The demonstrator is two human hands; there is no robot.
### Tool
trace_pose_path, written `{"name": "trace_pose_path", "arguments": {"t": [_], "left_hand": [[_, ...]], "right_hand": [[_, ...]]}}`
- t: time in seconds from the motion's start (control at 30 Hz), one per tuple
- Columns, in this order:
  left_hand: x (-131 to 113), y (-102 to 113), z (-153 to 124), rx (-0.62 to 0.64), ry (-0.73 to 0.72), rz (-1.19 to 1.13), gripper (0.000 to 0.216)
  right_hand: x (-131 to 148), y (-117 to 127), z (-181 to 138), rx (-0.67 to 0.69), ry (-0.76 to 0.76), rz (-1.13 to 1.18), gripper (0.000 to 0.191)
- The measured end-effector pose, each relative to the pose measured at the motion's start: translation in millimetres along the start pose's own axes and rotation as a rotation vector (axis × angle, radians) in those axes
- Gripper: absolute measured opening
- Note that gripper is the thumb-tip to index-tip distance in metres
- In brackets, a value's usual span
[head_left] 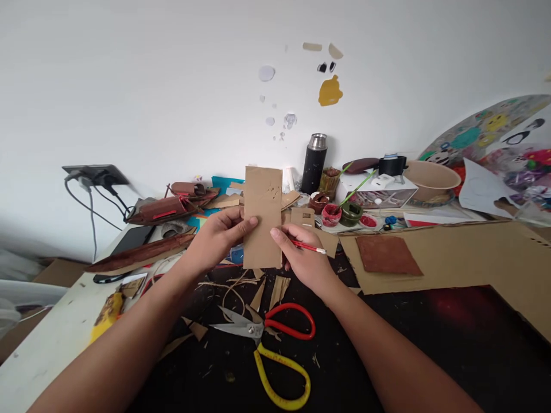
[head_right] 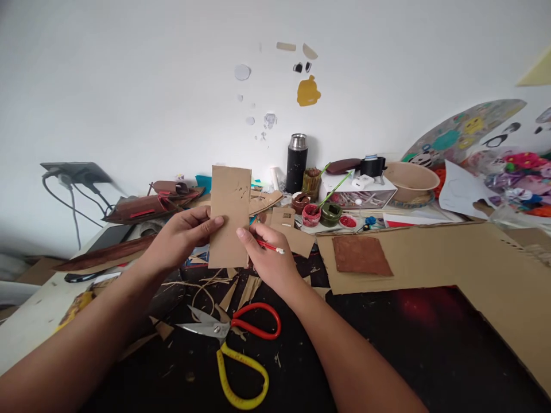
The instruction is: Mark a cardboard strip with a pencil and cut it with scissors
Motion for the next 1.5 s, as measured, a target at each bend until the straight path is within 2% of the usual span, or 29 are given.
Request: {"name": "trace_pose_path", "arguments": {"t": [0.17,0.3,0.47,0.67,0.77,0.87,0.97,1.07,1.2,1.27,1.37,1.5], "left_hand": [[3,7,2,-0.088,-0.019,-0.075,0.034],[5,24,8,-0.211,-0.09,-0.308,0.011],[8,46,12,-0.373,-0.111,-0.482,0.023],[-10,58,7,-0.423,-0.251,-0.466,0.019],[-26,47,-1,-0.362,-0.373,-0.384,0.022],[-35,21,-11,-0.232,-0.46,-0.28,0.033],[-29,-12,-20,-0.066,-0.446,-0.133,0.039],[-22,-33,-28,0.016,-0.49,0.109,0.042],[-22,-47,-35,0.048,-0.693,0.436,0.054],[-21,-50,-36,0.037,-0.75,0.546,0.057],[-20,-49,-35,-0.004,-0.767,0.658,0.058],[-21,-45,-34,-0.031,-0.753,0.689,0.06]], "right_hand": [[-4,-6,-2,0.037,-0.08,0.061,0.048],[-7,-3,0,-0.009,-0.092,0.084,0.05],[-8,4,4,-0.057,-0.09,0.08,0.05],[-7,4,3,-0.059,-0.086,0.079,0.05],[-8,3,3,-0.065,-0.087,0.083,0.051],[-9,2,3,-0.068,-0.08,0.09,0.052],[-10,1,4,-0.052,-0.068,0.091,0.052],[-10,-2,4,-0.023,-0.071,0.099,0.049],[-7,-4,4,0.004,-0.06,0.14,0.048],[-7,-5,4,0.007,-0.057,0.154,0.047],[-8,-7,4,0.017,-0.068,0.167,0.047],[-8,-8,4,0.023,-0.054,0.167,0.046]]}}
Point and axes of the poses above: each hand's wrist, its own z-axis towards the middle knuckle, its own y-axis out of the back of the hand, x = y × z, the point moved 8 cm from there along z, towards the middle knuckle, and after that the axes turned 4 degrees about -y, right-handed, at the moved point
